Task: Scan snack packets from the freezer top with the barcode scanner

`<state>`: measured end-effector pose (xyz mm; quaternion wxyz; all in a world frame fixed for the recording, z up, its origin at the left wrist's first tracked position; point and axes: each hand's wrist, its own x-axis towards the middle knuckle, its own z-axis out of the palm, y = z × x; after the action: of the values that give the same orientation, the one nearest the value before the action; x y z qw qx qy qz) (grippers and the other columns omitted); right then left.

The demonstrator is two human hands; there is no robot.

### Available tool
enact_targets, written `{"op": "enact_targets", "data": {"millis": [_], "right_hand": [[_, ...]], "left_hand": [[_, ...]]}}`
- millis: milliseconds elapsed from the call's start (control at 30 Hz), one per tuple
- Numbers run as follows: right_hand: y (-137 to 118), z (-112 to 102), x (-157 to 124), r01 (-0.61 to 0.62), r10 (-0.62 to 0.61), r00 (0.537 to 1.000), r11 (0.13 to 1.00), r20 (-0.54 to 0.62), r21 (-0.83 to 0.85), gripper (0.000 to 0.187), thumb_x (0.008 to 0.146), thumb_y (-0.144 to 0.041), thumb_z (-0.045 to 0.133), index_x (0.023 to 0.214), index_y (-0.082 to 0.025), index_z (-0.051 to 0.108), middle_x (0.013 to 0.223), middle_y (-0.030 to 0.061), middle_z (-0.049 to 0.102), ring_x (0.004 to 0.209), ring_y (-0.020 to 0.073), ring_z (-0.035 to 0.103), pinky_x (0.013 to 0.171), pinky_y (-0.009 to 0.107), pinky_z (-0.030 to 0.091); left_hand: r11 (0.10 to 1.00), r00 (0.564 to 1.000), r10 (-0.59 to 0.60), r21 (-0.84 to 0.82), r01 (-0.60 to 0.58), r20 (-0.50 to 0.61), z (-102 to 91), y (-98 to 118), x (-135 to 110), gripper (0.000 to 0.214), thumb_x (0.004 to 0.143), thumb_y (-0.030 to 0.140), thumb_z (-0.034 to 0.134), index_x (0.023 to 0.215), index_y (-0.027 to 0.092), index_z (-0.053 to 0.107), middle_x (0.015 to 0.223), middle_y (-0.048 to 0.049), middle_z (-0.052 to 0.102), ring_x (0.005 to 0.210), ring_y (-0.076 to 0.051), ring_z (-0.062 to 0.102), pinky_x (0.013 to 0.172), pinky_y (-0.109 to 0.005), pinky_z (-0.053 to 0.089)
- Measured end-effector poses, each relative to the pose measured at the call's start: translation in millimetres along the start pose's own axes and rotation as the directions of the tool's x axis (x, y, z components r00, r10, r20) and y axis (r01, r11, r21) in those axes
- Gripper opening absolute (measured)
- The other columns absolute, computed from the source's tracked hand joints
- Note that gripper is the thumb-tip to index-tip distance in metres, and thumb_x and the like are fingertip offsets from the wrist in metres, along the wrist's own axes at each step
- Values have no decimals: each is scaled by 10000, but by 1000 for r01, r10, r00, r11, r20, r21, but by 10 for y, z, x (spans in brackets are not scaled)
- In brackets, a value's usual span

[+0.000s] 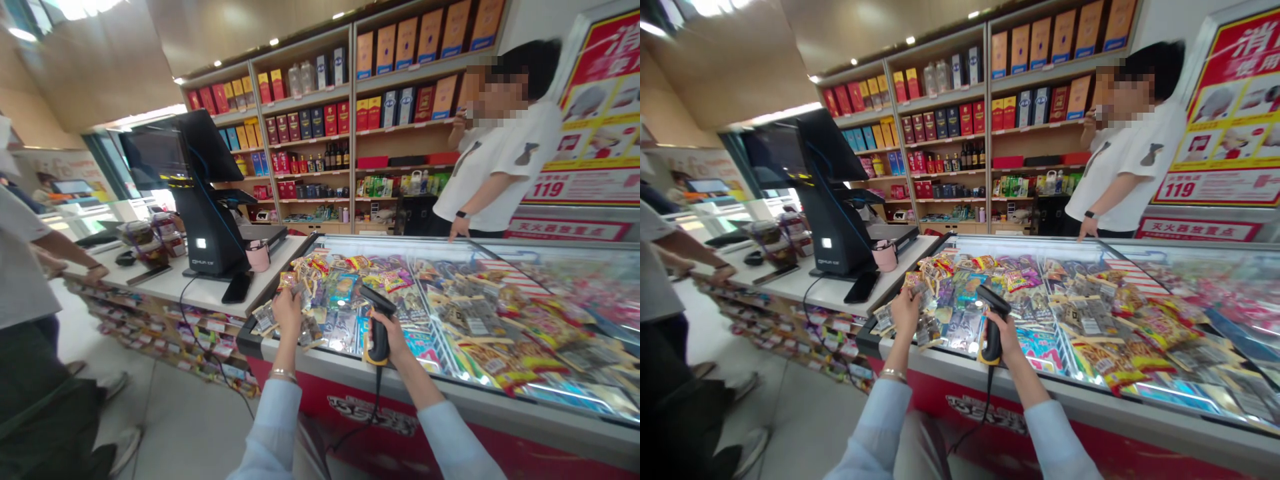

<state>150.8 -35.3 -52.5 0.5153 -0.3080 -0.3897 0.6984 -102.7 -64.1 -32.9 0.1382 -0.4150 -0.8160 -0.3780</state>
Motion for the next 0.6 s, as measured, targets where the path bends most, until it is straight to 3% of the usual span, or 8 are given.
{"op": "enact_targets", "data": {"millis": [100, 167, 267, 333, 467, 600], "right_hand": [[-13, 10, -11, 7, -7, 1000, 1000, 5, 2, 301, 590, -400, 775, 691, -157, 630, 485, -20, 580, 359, 114, 519, 351, 219, 417], [-16, 13, -13, 13, -13, 1000, 1000, -1, 6, 305, 587, -404, 774, 693, -154, 635, 484, -22, 577, 357, 114, 518, 351, 222, 420], [-17, 16, -16, 7, -7, 1000, 1000, -6, 21, 299, 587, -396, 771, 704, -151, 644, 489, -22, 577, 363, 117, 523, 355, 226, 429], [-17, 17, -19, -3, 3, 1000, 1000, -5, 24, 292, 595, -388, 767, 710, -147, 648, 493, -19, 579, 368, 117, 523, 348, 222, 421], [-10, 21, -19, -6, 6, 1000, 1000, -4, 11, 290, 593, -386, 767, 690, -145, 638, 485, -14, 578, 357, 117, 513, 330, 218, 399], [0, 24, -12, 3, -3, 1000, 1000, 4, 2, 284, 584, -376, 772, 660, -147, 623, 478, -13, 574, 348, 115, 509, 332, 217, 394]], "left_hand": [[994, 987, 45, -92, -60, -152, 11, 55, 6, 140, 855, 277, 529, 914, 182, 615, 912, -100, 669, 998, -267, 596, 962, -421, 385], [969, 984, -31, -247, -15, -178, 54, 119, -9, 157, 870, 310, 514, 929, 189, 594, 859, -77, 658, 901, -249, 609, 893, -401, 420], [834, 979, -174, -544, 88, -109, 186, 215, -54, 249, 863, 409, 535, 970, 185, 553, 741, -22, 611, 712, -201, 592, 741, -333, 451], [723, 976, -207, -682, 109, -63, 307, 270, -106, 331, 837, 466, 567, 991, 174, 540, 728, -9, 595, 695, -185, 586, 717, -312, 456], [583, 981, -192, -804, 120, 7, 530, 367, -251, 456, 816, 525, 585, 1094, 165, 548, 844, -42, 651, 760, -181, 624, 746, -310, 481], [526, 991, -132, -848, 61, -10, 650, 413, -341, 502, 832, 523, 569, 1204, 187, 582, 1040, -91, 686, 949, -200, 642, 855, -325, 485]]}}
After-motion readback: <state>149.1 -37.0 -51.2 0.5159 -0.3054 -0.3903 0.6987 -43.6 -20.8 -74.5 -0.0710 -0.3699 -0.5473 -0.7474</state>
